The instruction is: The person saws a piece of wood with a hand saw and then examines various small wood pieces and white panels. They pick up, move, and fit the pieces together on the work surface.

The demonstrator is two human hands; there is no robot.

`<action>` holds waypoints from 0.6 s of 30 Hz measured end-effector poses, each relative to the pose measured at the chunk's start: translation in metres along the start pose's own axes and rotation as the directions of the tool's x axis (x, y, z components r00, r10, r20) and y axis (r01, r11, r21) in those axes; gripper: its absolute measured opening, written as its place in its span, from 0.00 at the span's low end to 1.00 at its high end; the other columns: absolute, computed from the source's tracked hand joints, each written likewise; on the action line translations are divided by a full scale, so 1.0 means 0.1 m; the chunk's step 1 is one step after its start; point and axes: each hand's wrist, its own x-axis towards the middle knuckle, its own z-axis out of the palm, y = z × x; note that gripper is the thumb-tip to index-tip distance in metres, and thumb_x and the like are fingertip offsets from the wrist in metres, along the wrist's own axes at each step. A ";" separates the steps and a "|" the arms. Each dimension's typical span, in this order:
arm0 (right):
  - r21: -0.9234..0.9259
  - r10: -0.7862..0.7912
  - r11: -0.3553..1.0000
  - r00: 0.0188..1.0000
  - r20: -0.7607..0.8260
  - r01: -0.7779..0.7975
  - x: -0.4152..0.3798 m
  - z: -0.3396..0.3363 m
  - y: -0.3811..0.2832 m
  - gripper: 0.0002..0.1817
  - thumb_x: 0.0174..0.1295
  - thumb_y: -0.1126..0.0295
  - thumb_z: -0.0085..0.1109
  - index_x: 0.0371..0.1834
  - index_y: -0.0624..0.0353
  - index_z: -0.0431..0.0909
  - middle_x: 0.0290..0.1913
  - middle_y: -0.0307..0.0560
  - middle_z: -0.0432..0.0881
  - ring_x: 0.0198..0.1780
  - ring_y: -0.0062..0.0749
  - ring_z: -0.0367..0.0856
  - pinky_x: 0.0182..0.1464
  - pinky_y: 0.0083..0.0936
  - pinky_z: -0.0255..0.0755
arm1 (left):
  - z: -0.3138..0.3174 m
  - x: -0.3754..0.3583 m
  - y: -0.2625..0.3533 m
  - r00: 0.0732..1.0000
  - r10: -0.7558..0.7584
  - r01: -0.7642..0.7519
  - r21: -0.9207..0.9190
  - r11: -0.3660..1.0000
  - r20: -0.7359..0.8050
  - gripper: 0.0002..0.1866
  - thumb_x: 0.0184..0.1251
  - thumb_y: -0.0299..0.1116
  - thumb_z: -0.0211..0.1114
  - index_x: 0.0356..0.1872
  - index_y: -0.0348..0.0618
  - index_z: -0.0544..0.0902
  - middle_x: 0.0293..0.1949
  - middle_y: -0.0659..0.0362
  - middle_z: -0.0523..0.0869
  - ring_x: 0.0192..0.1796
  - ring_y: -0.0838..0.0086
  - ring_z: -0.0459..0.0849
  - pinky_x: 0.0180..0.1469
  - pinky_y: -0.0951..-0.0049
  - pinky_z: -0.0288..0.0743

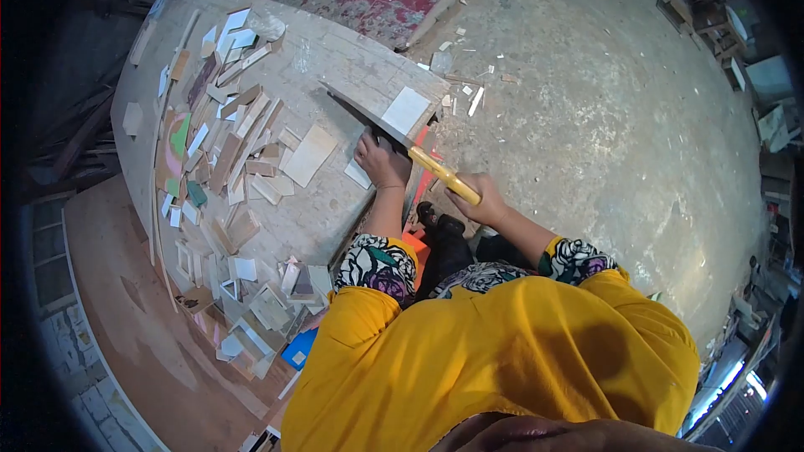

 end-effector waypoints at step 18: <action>0.047 0.208 0.976 0.977 0.047 -0.211 -0.48 -0.23 -0.07 0.08 0.54 0.70 0.59 0.24 0.63 0.74 0.21 0.56 0.74 0.21 0.44 0.74 0.26 0.31 0.67 | 0.07 0.01 -0.06 0.998 0.016 -0.019 0.075 0.997 0.053 0.21 0.43 0.32 0.63 0.45 0.42 0.79 0.52 0.55 0.72 0.58 0.61 0.68 0.59 0.55 0.57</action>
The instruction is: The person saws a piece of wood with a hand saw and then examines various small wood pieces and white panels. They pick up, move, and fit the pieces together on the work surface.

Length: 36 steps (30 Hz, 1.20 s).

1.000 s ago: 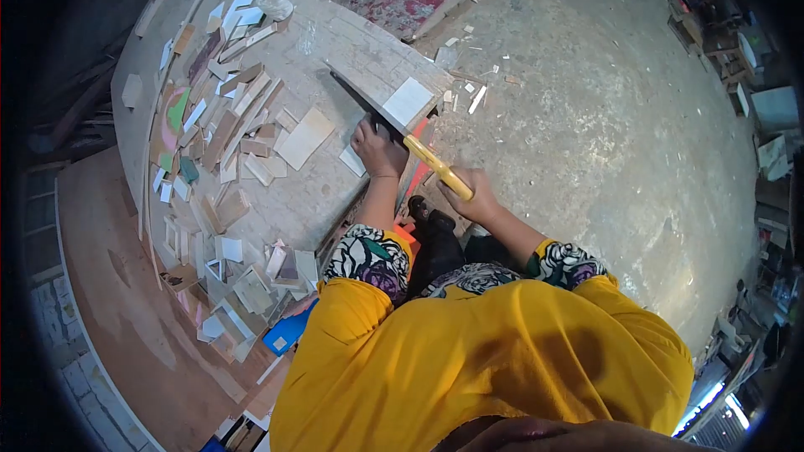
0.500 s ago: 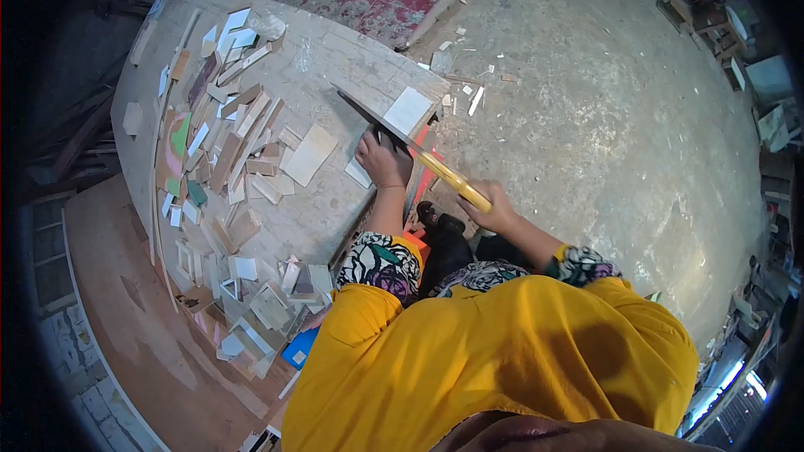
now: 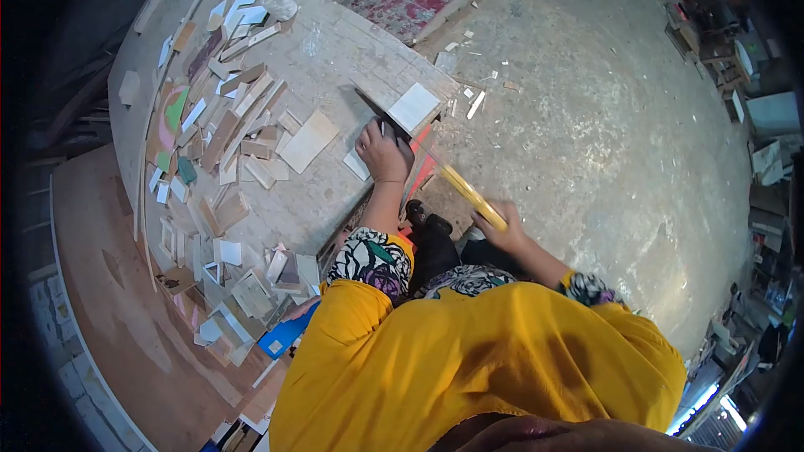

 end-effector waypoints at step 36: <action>-0.299 -0.211 0.930 0.977 0.034 0.212 0.10 -0.15 -0.05 0.09 0.51 0.63 0.62 0.25 0.55 0.75 0.20 0.52 0.74 0.24 0.51 0.75 0.27 0.36 0.67 | 0.05 0.03 -0.03 0.997 0.029 -0.039 -0.134 0.990 -0.076 0.13 0.52 0.28 0.56 0.37 0.33 0.80 0.49 0.48 0.74 0.55 0.55 0.70 0.59 0.59 0.62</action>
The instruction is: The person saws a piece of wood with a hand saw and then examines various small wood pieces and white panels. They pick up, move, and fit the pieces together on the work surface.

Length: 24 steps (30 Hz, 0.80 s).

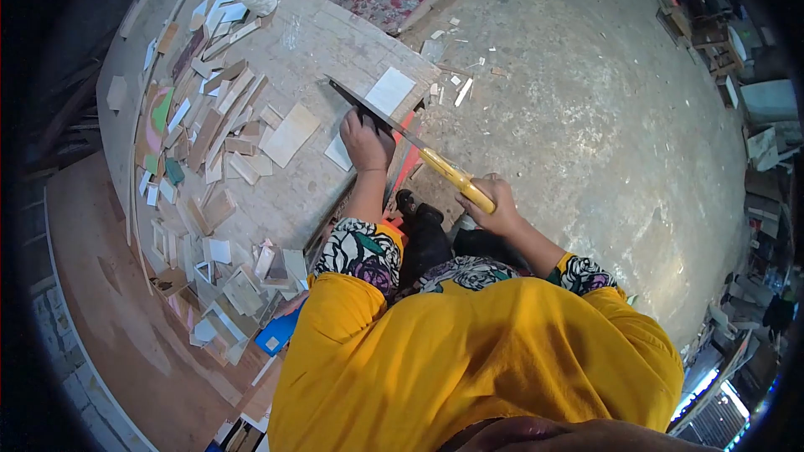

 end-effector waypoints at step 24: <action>0.193 0.083 0.977 0.996 0.023 -0.086 -0.17 0.00 0.13 0.11 0.52 0.71 0.60 0.18 0.60 0.69 0.17 0.53 0.69 0.21 0.48 0.71 0.25 0.35 0.63 | -0.12 0.02 0.05 1.000 0.029 -0.029 0.000 1.000 -0.001 0.16 0.44 0.30 0.61 0.36 0.32 0.81 0.48 0.48 0.75 0.54 0.55 0.71 0.59 0.57 0.62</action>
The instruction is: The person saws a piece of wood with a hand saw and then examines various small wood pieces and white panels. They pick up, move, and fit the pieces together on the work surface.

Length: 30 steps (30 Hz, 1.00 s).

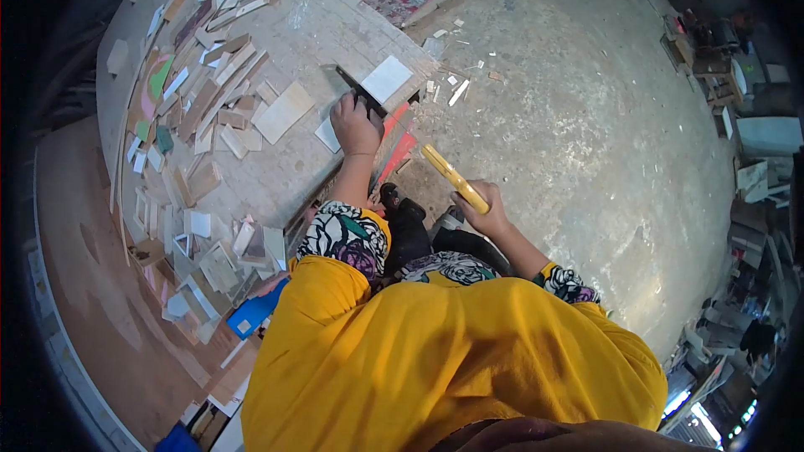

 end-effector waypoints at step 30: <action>-0.067 -0.081 0.995 0.995 -0.061 0.076 -0.37 -0.09 -0.05 0.09 0.49 0.75 0.60 0.18 0.60 0.70 0.17 0.50 0.70 0.20 0.47 0.70 0.28 0.33 0.63 | 0.03 -0.06 -0.03 0.996 0.038 -0.042 -0.048 0.998 -0.083 0.15 0.48 0.27 0.61 0.39 0.33 0.78 0.47 0.50 0.76 0.50 0.55 0.73 0.54 0.61 0.69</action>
